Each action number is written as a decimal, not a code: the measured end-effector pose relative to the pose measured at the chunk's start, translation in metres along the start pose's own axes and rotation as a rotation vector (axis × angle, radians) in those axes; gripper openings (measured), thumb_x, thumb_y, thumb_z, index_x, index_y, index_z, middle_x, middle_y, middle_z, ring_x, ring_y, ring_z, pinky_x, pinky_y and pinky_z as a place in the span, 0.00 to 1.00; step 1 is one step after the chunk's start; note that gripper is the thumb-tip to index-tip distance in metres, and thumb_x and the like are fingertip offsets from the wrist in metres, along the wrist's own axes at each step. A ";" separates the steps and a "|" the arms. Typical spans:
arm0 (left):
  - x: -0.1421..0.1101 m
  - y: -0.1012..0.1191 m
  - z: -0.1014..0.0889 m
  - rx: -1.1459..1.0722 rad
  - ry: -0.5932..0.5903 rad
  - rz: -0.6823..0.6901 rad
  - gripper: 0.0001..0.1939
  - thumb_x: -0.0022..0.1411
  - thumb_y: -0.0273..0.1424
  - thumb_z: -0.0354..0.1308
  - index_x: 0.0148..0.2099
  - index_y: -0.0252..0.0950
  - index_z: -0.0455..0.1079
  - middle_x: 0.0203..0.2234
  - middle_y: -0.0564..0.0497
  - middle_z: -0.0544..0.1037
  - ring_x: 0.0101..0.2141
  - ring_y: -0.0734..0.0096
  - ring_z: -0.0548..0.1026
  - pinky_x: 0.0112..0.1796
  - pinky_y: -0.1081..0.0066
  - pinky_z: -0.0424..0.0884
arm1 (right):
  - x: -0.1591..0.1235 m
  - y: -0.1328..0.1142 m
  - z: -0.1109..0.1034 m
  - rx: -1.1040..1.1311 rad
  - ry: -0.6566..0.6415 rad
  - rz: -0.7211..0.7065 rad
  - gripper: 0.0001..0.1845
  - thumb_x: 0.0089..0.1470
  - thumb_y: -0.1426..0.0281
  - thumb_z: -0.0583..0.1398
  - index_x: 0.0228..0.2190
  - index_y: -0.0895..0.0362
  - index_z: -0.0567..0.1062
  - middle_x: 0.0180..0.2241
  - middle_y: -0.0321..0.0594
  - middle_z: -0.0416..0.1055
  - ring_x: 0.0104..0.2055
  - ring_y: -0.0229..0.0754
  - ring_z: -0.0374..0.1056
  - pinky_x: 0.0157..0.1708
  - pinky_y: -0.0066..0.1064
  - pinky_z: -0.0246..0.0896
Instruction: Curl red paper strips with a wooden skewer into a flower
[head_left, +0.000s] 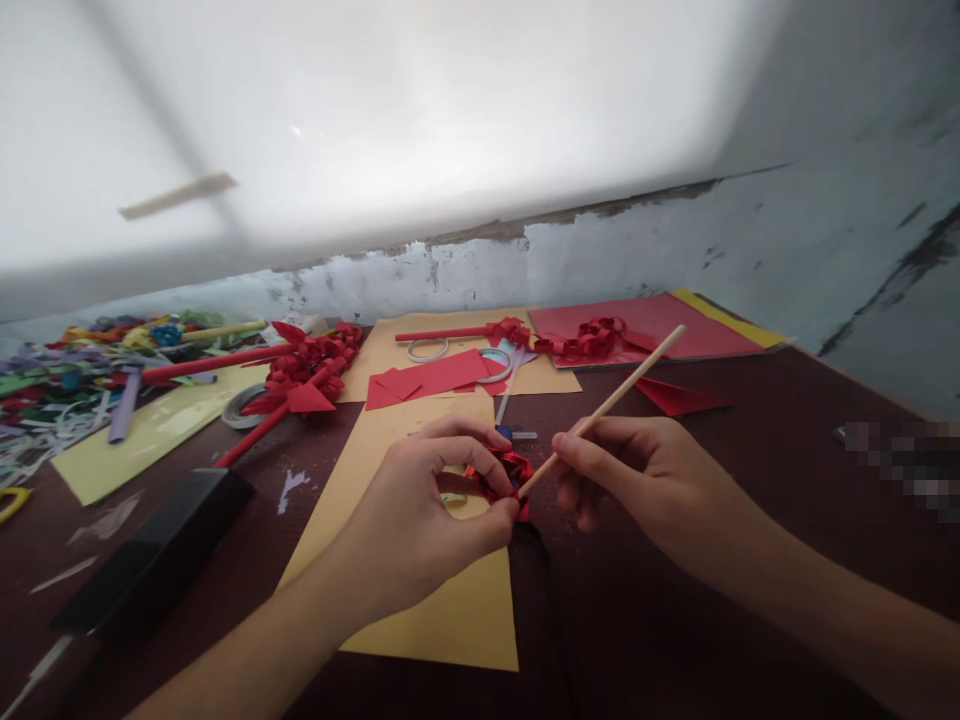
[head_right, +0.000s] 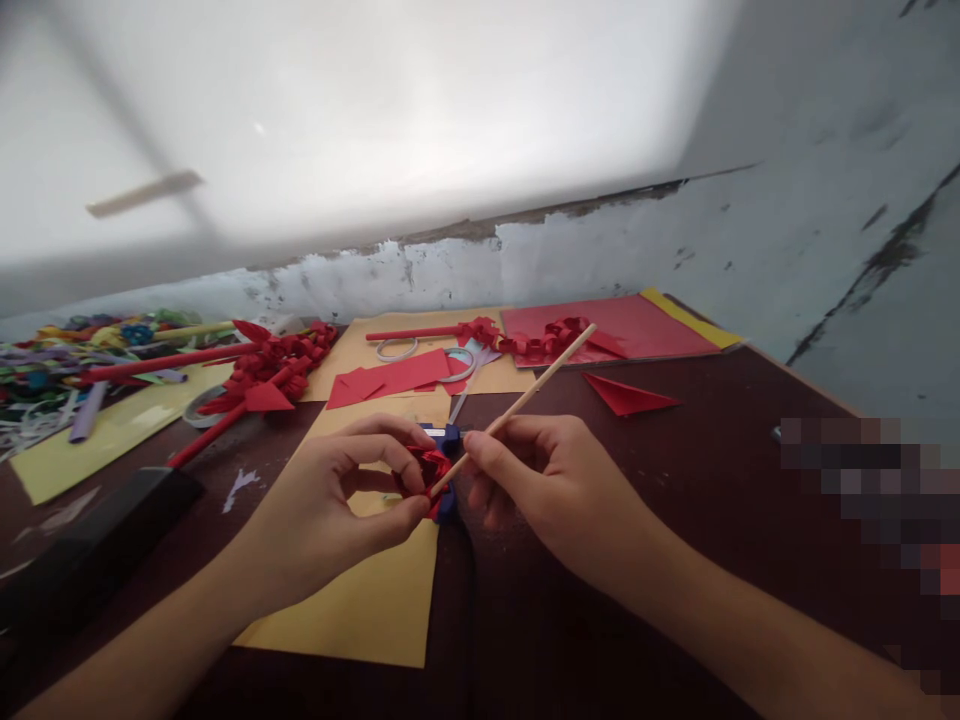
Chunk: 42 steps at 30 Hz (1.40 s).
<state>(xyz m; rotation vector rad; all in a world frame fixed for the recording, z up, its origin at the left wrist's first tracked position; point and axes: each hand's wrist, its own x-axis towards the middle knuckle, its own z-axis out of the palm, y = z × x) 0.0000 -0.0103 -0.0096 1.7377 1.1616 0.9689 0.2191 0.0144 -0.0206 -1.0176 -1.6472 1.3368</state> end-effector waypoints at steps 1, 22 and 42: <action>0.000 0.001 0.000 -0.003 -0.005 0.001 0.04 0.57 0.23 0.67 0.32 0.36 0.80 0.45 0.47 0.77 0.47 0.63 0.79 0.43 0.70 0.83 | 0.000 0.000 0.000 0.000 0.000 -0.002 0.21 0.63 0.51 0.65 0.26 0.52 0.81 0.24 0.37 0.78 0.24 0.38 0.71 0.27 0.30 0.68; 0.004 -0.001 0.003 -0.098 0.054 -0.060 0.09 0.64 0.28 0.63 0.31 0.36 0.82 0.41 0.48 0.80 0.41 0.67 0.78 0.34 0.75 0.73 | -0.017 -0.004 0.010 -0.475 0.200 -0.369 0.03 0.59 0.72 0.63 0.33 0.52 0.77 0.23 0.29 0.65 0.22 0.34 0.59 0.21 0.26 0.55; -0.002 0.004 0.012 -0.206 0.075 -0.078 0.09 0.64 0.31 0.64 0.31 0.38 0.83 0.43 0.45 0.77 0.47 0.62 0.76 0.39 0.73 0.77 | -0.020 0.007 0.017 -0.625 0.250 -0.658 0.10 0.56 0.76 0.71 0.39 0.53 0.80 0.36 0.31 0.80 0.34 0.31 0.76 0.35 0.20 0.67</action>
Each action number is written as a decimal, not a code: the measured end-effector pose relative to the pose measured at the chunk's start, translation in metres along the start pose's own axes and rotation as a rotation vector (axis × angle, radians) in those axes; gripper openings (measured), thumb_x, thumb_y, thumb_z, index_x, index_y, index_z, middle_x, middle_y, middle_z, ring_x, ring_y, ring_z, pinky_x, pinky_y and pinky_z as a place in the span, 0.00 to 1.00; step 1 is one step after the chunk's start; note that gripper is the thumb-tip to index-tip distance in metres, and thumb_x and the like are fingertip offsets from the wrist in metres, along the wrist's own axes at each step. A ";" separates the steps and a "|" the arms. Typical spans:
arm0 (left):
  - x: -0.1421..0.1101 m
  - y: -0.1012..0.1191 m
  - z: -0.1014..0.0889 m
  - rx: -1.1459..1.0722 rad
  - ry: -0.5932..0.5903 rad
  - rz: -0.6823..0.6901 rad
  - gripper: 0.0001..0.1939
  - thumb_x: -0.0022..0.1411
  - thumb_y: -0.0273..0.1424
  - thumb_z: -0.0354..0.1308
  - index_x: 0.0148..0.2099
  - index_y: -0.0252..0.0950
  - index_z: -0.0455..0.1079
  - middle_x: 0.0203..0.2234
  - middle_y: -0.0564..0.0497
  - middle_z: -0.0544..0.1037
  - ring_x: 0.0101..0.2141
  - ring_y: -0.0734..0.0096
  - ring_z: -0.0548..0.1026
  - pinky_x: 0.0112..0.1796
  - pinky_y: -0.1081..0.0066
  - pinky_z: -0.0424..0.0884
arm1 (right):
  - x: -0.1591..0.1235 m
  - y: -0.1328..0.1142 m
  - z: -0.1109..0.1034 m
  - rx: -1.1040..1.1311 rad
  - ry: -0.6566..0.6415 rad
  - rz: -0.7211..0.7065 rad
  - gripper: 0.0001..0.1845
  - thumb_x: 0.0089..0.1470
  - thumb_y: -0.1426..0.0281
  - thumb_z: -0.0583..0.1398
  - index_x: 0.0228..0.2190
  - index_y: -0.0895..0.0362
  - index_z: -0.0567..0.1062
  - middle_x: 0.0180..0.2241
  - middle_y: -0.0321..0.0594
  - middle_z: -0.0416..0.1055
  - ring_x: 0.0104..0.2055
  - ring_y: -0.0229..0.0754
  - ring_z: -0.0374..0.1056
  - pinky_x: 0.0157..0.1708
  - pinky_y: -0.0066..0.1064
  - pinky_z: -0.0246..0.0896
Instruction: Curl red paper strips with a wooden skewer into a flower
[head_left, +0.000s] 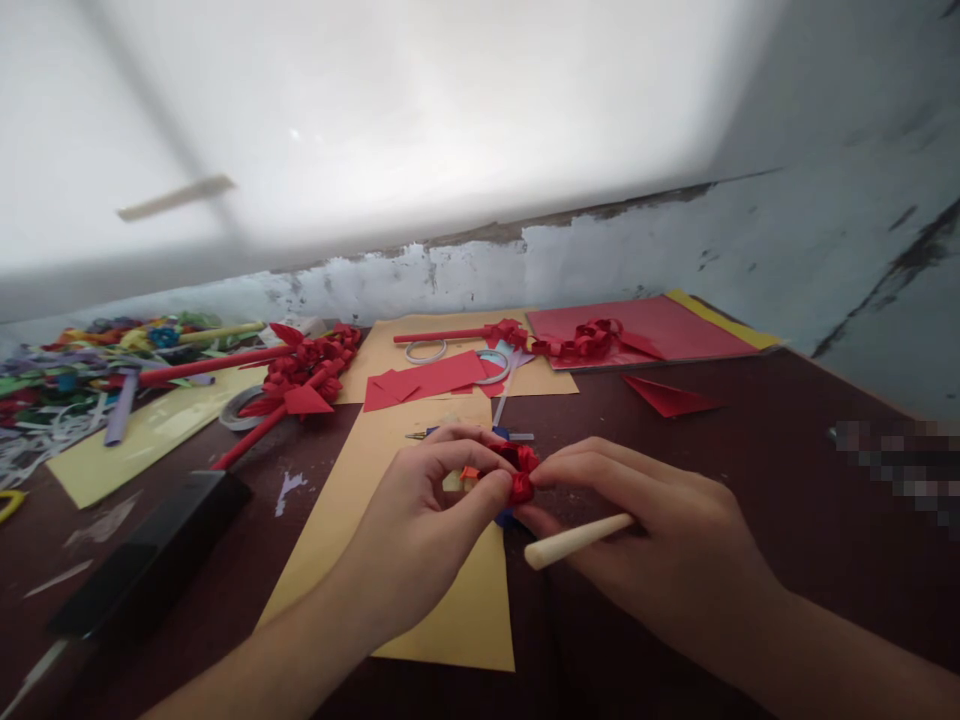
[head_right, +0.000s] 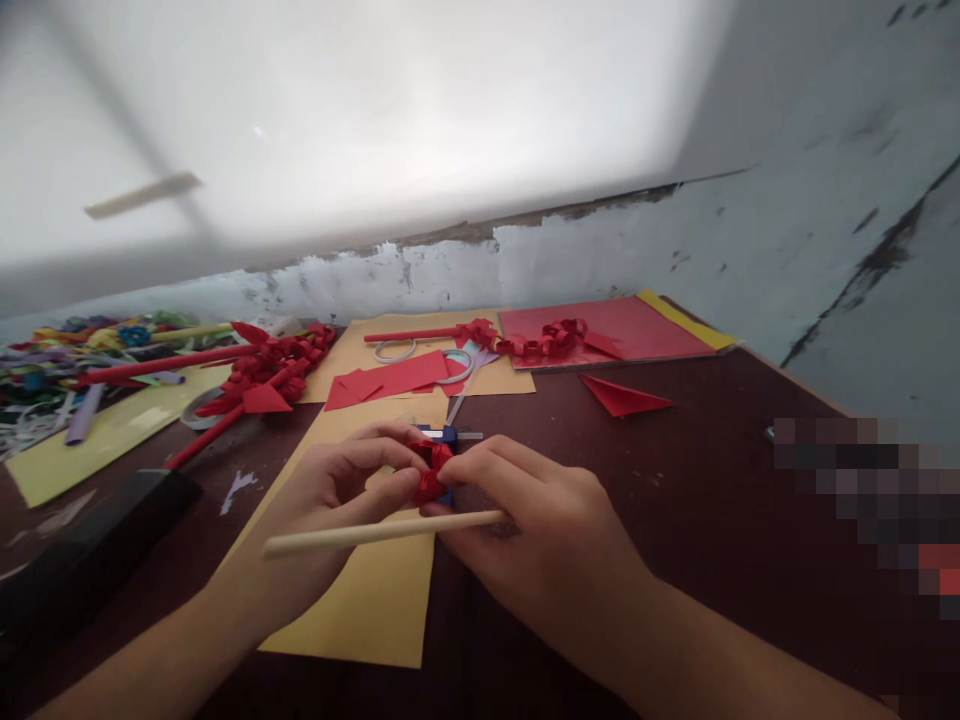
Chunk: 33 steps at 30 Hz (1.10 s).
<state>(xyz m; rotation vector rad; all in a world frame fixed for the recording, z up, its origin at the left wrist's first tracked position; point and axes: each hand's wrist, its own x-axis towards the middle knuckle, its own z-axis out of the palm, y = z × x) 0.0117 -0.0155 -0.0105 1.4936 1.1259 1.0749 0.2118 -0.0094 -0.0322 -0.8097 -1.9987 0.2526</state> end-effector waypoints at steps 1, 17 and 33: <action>0.000 0.000 0.000 0.002 0.000 0.002 0.09 0.64 0.31 0.64 0.32 0.38 0.83 0.43 0.45 0.77 0.47 0.62 0.76 0.39 0.74 0.76 | 0.000 0.000 0.000 -0.006 0.006 0.003 0.11 0.55 0.75 0.71 0.40 0.53 0.79 0.36 0.31 0.80 0.34 0.31 0.76 0.35 0.20 0.67; -0.004 0.001 0.005 -0.006 -0.013 0.061 0.08 0.66 0.28 0.65 0.35 0.42 0.84 0.43 0.49 0.75 0.48 0.68 0.76 0.40 0.78 0.76 | -0.002 -0.005 0.000 -0.109 0.058 -0.033 0.12 0.57 0.76 0.69 0.42 0.53 0.77 0.38 0.33 0.79 0.35 0.34 0.78 0.33 0.22 0.70; -0.004 0.001 0.004 -0.013 -0.025 0.040 0.09 0.67 0.31 0.65 0.33 0.40 0.83 0.45 0.47 0.73 0.50 0.64 0.74 0.40 0.77 0.77 | -0.001 -0.005 0.000 -0.064 0.048 0.000 0.15 0.53 0.77 0.68 0.43 0.53 0.77 0.39 0.34 0.78 0.36 0.35 0.77 0.33 0.23 0.72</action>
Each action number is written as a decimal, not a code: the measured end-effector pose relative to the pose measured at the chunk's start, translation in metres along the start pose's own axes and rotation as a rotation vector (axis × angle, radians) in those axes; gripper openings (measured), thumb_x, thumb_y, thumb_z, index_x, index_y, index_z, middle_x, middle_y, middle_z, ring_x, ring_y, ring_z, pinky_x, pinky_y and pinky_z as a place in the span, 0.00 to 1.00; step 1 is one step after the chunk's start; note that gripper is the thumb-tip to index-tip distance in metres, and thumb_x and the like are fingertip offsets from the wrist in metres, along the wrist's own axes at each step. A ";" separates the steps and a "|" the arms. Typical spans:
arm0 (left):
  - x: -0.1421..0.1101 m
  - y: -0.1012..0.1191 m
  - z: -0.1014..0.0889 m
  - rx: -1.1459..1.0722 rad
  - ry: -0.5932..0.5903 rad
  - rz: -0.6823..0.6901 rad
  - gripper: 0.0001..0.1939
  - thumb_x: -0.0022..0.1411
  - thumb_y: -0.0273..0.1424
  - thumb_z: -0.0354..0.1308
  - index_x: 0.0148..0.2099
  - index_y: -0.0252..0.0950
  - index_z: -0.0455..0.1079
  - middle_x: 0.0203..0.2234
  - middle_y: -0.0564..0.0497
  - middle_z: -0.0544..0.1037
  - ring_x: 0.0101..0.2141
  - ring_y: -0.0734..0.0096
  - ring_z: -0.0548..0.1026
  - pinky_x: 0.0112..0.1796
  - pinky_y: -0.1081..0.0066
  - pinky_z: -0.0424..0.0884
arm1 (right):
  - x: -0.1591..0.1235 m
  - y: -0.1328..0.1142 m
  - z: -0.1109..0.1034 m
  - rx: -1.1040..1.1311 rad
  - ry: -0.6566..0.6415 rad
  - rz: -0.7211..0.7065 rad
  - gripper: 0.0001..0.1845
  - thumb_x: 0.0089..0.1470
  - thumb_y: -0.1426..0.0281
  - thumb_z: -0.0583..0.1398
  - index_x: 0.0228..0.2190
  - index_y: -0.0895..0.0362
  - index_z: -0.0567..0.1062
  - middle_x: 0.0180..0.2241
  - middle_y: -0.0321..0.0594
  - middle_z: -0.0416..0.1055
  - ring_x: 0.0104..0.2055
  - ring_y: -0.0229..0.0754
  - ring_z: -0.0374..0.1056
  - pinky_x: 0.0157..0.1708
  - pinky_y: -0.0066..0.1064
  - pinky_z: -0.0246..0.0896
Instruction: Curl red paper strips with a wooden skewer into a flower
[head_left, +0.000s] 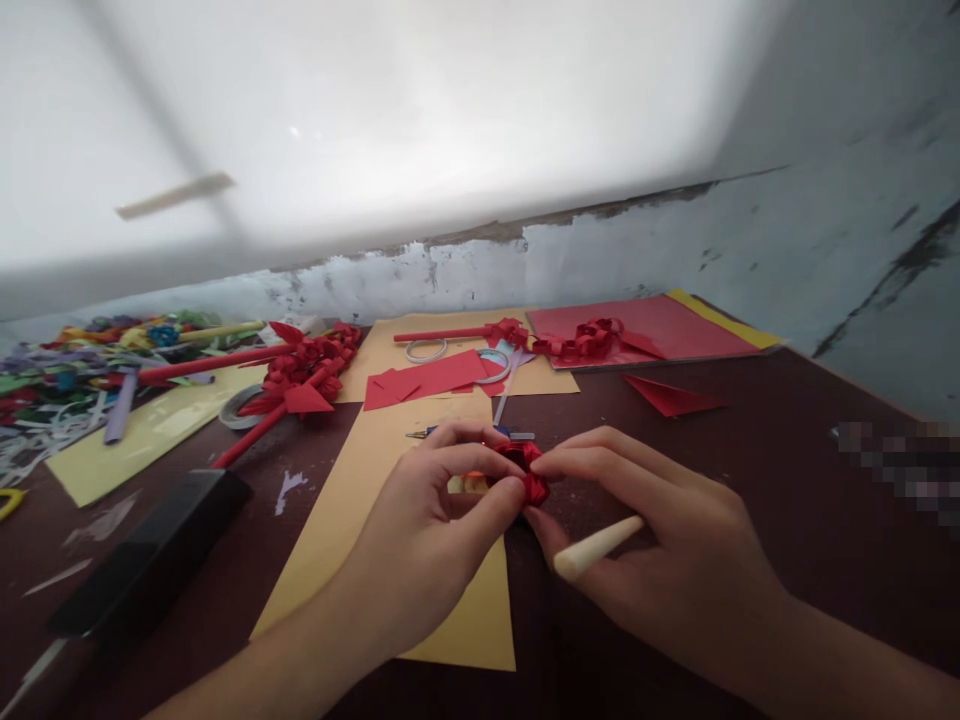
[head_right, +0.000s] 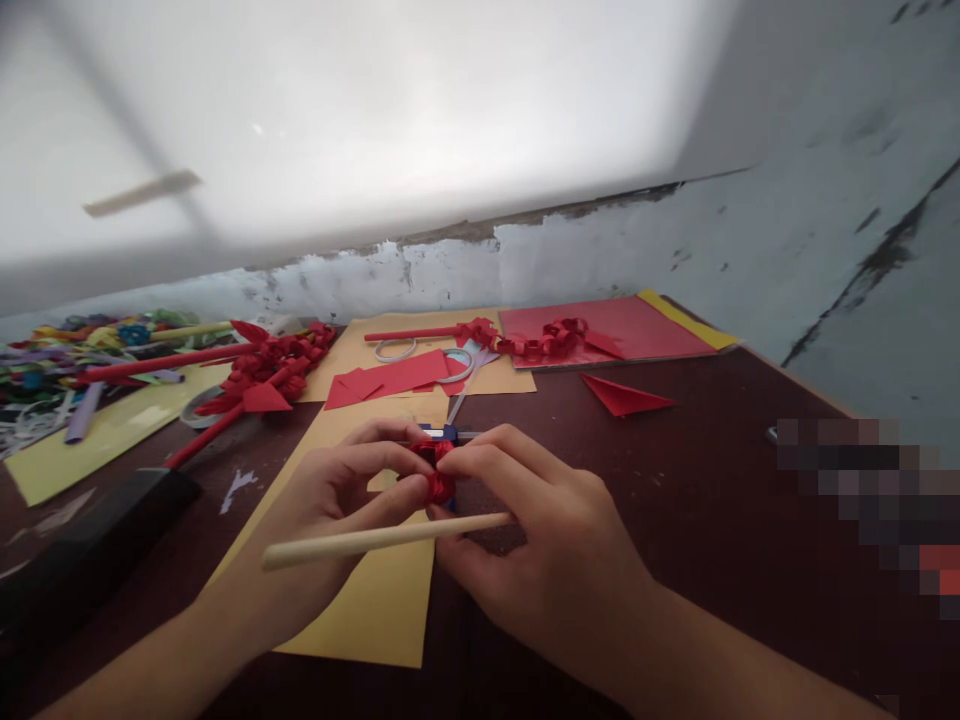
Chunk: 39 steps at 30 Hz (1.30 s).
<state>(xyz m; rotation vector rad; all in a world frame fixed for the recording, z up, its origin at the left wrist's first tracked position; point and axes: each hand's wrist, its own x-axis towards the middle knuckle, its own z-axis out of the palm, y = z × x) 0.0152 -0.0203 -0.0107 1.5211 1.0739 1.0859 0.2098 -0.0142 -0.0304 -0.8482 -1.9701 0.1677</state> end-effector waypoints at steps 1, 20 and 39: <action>0.000 0.000 0.000 0.003 0.001 -0.003 0.09 0.67 0.31 0.65 0.33 0.40 0.83 0.45 0.47 0.73 0.50 0.64 0.74 0.39 0.77 0.77 | 0.000 0.000 0.000 -0.001 0.002 -0.002 0.16 0.53 0.77 0.69 0.43 0.53 0.77 0.39 0.34 0.78 0.36 0.35 0.77 0.33 0.24 0.72; 0.002 0.000 0.000 0.019 0.051 -0.009 0.07 0.65 0.30 0.65 0.33 0.38 0.82 0.44 0.45 0.75 0.50 0.61 0.75 0.37 0.76 0.78 | 0.001 -0.003 0.001 -0.043 0.033 -0.005 0.14 0.52 0.77 0.67 0.40 0.52 0.75 0.35 0.34 0.77 0.33 0.36 0.76 0.30 0.25 0.71; 0.000 -0.002 -0.002 0.014 0.037 0.019 0.03 0.64 0.29 0.68 0.36 0.38 0.82 0.46 0.47 0.72 0.47 0.64 0.78 0.40 0.72 0.82 | 0.001 -0.003 0.000 -0.016 0.001 0.009 0.13 0.52 0.77 0.66 0.39 0.53 0.75 0.34 0.35 0.77 0.32 0.38 0.75 0.30 0.28 0.70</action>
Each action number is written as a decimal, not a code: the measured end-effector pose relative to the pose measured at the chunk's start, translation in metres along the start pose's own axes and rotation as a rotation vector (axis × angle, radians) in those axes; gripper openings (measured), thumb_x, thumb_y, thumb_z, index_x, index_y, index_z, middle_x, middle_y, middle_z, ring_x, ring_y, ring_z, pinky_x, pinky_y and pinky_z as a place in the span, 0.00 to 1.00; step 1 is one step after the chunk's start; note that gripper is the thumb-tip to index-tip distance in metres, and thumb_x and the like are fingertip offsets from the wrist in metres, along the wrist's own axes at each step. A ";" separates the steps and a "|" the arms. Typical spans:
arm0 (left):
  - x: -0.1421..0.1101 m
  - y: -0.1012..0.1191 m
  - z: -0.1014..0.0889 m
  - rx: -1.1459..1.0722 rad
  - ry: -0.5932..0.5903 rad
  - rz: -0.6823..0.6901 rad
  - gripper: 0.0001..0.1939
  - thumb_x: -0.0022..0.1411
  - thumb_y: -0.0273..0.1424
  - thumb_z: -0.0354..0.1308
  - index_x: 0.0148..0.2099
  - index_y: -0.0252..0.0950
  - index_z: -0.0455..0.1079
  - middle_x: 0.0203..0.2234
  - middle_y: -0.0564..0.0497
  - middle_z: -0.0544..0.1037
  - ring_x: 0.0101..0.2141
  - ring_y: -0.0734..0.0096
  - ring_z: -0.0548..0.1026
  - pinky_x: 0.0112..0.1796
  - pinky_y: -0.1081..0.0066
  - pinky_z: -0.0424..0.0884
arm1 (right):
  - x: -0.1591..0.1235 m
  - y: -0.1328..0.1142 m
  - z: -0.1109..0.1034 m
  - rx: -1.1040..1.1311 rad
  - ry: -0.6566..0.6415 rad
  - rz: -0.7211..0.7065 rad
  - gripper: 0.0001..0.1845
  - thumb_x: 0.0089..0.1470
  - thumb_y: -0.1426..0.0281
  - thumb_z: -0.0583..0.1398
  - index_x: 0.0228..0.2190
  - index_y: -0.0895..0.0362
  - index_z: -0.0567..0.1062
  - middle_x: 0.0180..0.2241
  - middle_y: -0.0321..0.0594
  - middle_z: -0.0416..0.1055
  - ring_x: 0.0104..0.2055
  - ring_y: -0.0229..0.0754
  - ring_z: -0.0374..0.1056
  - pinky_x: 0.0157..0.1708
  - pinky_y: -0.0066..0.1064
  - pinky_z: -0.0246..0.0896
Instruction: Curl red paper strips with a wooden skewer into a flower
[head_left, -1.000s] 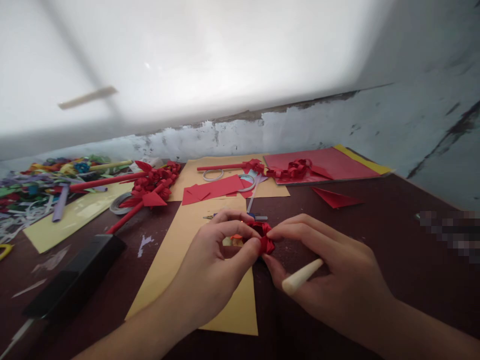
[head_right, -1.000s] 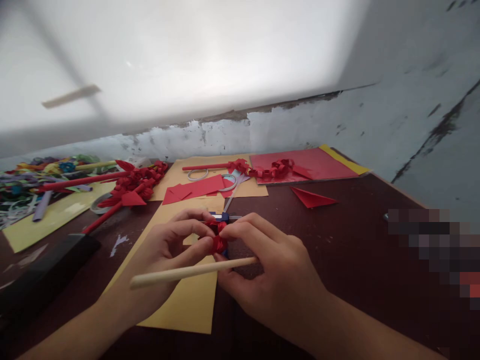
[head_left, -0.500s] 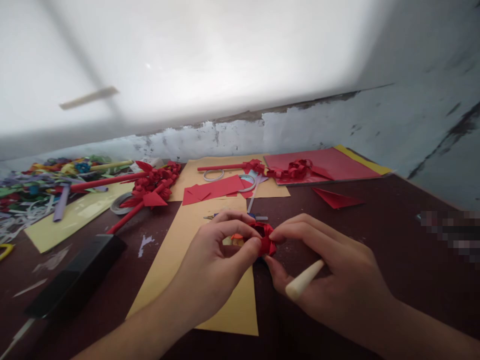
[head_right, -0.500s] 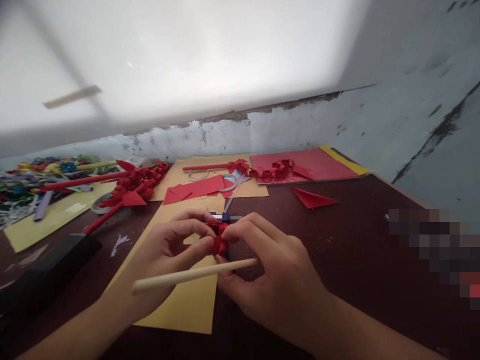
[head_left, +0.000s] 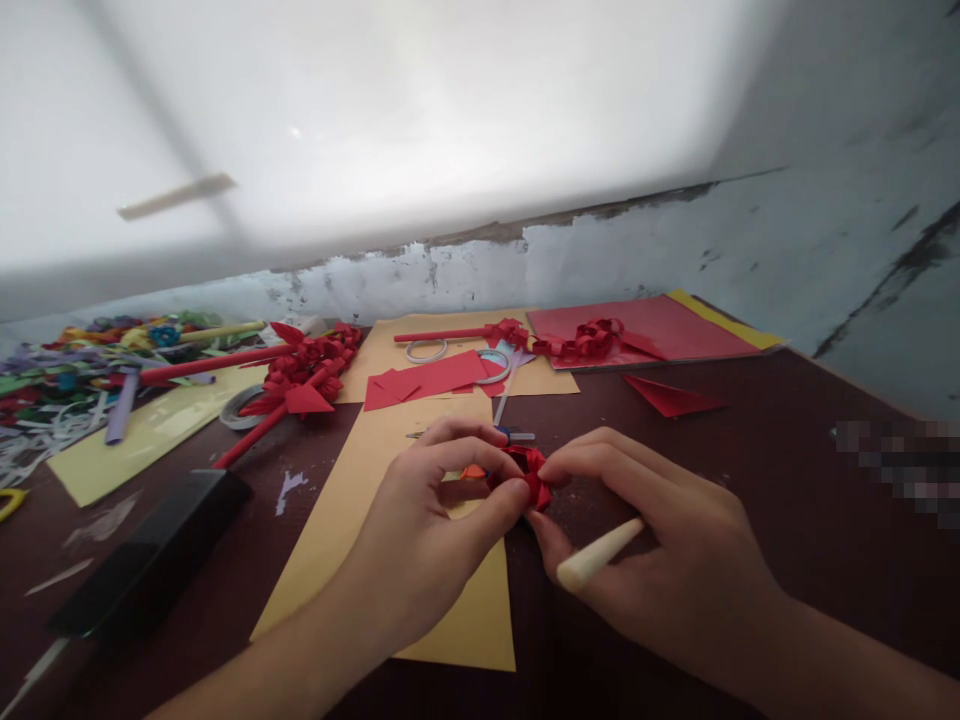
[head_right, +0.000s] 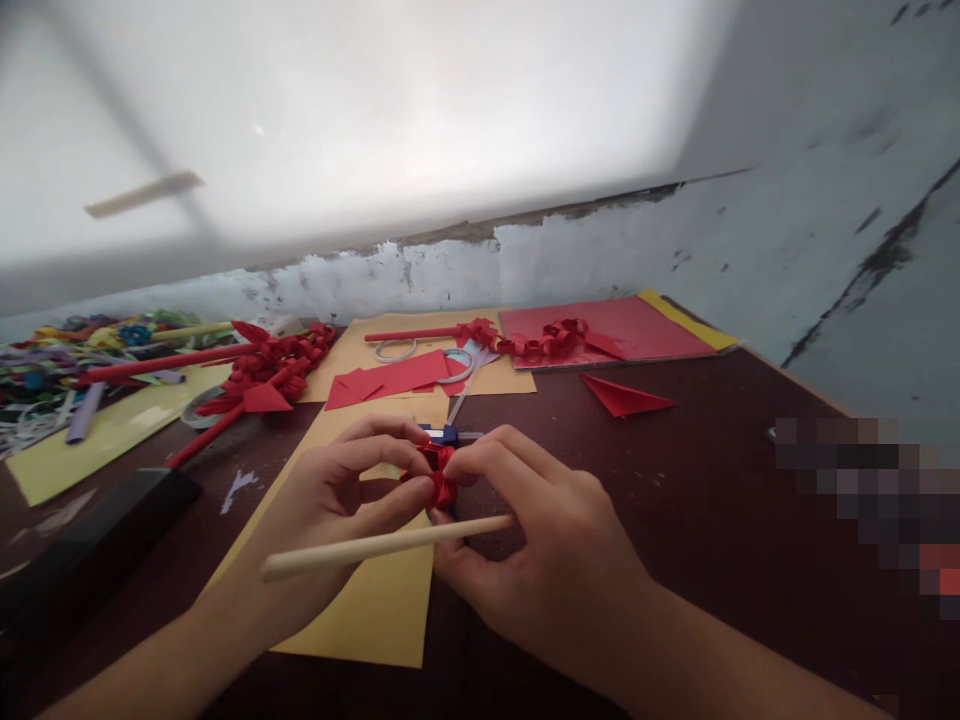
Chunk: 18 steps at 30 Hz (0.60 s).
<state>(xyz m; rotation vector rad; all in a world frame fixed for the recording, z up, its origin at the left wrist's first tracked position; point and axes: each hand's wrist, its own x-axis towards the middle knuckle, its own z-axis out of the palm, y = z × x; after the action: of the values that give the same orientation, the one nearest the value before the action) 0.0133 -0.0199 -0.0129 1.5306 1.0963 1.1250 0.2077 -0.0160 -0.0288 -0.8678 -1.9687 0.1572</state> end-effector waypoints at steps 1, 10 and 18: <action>0.000 0.001 0.000 0.028 0.003 0.012 0.03 0.64 0.29 0.68 0.36 0.38 0.82 0.46 0.47 0.72 0.46 0.65 0.78 0.41 0.72 0.82 | 0.000 0.000 0.000 0.008 -0.003 0.000 0.13 0.52 0.77 0.66 0.39 0.53 0.75 0.34 0.34 0.77 0.32 0.37 0.75 0.30 0.28 0.70; 0.001 0.004 -0.004 0.285 0.013 0.154 0.05 0.66 0.25 0.63 0.37 0.36 0.79 0.45 0.47 0.75 0.45 0.68 0.79 0.39 0.75 0.81 | 0.008 0.008 -0.014 0.395 -0.016 0.297 0.13 0.70 0.65 0.55 0.38 0.48 0.80 0.32 0.35 0.76 0.30 0.40 0.71 0.29 0.29 0.68; 0.000 -0.004 -0.007 0.440 -0.013 0.232 0.05 0.64 0.23 0.63 0.35 0.36 0.78 0.47 0.47 0.75 0.42 0.69 0.81 0.40 0.70 0.81 | 0.026 0.015 -0.017 0.510 0.140 0.546 0.25 0.70 0.54 0.56 0.24 0.51 0.76 0.22 0.36 0.67 0.26 0.40 0.63 0.26 0.30 0.60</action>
<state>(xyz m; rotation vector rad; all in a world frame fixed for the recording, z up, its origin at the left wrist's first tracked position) 0.0066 -0.0178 -0.0153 2.0478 1.2374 1.0674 0.2213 0.0072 -0.0074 -1.0123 -1.4211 0.8508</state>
